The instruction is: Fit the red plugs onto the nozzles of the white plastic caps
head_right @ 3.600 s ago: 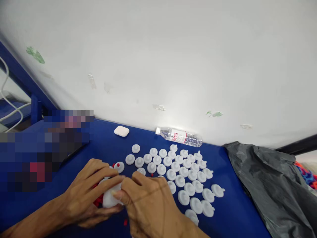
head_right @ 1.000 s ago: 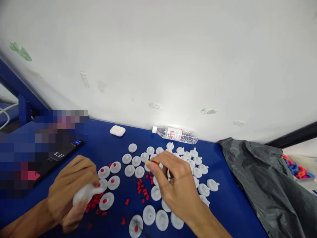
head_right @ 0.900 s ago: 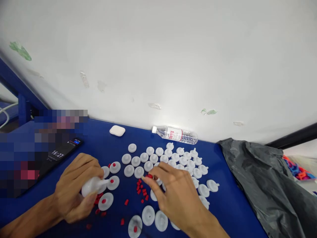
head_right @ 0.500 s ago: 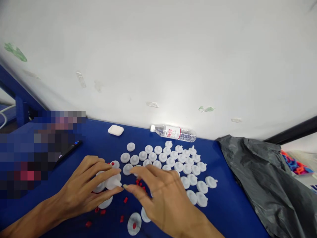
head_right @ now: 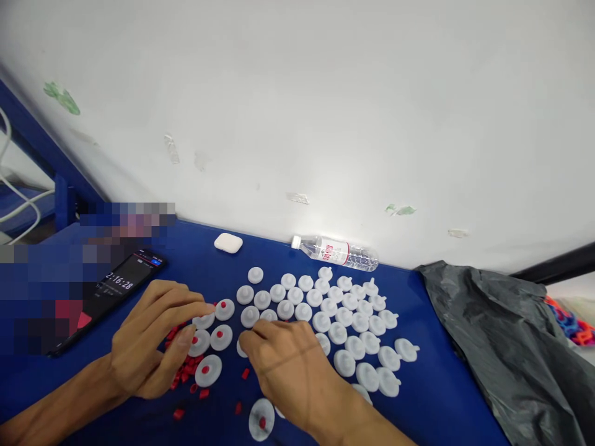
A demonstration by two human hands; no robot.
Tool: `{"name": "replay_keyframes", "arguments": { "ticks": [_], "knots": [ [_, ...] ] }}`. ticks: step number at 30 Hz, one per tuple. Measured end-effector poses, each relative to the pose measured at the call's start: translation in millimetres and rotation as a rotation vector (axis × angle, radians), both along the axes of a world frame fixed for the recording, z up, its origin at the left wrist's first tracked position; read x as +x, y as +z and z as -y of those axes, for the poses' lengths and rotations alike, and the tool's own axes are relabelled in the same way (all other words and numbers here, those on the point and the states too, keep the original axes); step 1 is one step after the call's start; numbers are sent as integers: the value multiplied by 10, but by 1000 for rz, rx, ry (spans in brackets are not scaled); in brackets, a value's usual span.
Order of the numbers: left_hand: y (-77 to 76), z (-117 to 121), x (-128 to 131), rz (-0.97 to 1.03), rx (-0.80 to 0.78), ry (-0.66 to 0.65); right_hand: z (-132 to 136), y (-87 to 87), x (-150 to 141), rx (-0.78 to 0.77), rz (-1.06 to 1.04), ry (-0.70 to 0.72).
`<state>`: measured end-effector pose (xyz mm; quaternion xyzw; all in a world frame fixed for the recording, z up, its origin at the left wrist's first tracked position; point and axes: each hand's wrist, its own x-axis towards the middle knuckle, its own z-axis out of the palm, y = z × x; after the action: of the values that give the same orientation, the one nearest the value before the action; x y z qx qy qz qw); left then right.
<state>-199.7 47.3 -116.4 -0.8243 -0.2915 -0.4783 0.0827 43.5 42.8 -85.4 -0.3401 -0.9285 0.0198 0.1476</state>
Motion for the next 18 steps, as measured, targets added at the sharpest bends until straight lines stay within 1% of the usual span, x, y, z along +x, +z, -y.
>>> {"name": "replay_keyframes", "arguments": {
  "ticks": [2,5,7,9,11,12,13,15,18],
  "knots": [
    [1,9,9,3,-3,-6,9,-9,-55,-30,-44,-23],
    [7,19,10,8,3,-6,58,-16,-173,-13,-133,-22],
    [20,20,-1,5,2,3,93,-41,-270,9,-106,47],
    [33,17,-17,-4,-4,13,111,-73,-347,36,-15,141],
    [33,15,-31,-8,-3,16,108,-78,-366,58,35,199],
    [27,17,-34,-8,2,15,102,-63,-348,57,28,209],
    [16,21,-33,-4,8,14,96,-35,-316,50,-16,198],
    [-10,41,-13,-16,10,14,90,47,-228,-16,-211,128],
    [-34,83,62,-87,-26,26,105,159,-121,-203,-577,-31]
  ]
}}
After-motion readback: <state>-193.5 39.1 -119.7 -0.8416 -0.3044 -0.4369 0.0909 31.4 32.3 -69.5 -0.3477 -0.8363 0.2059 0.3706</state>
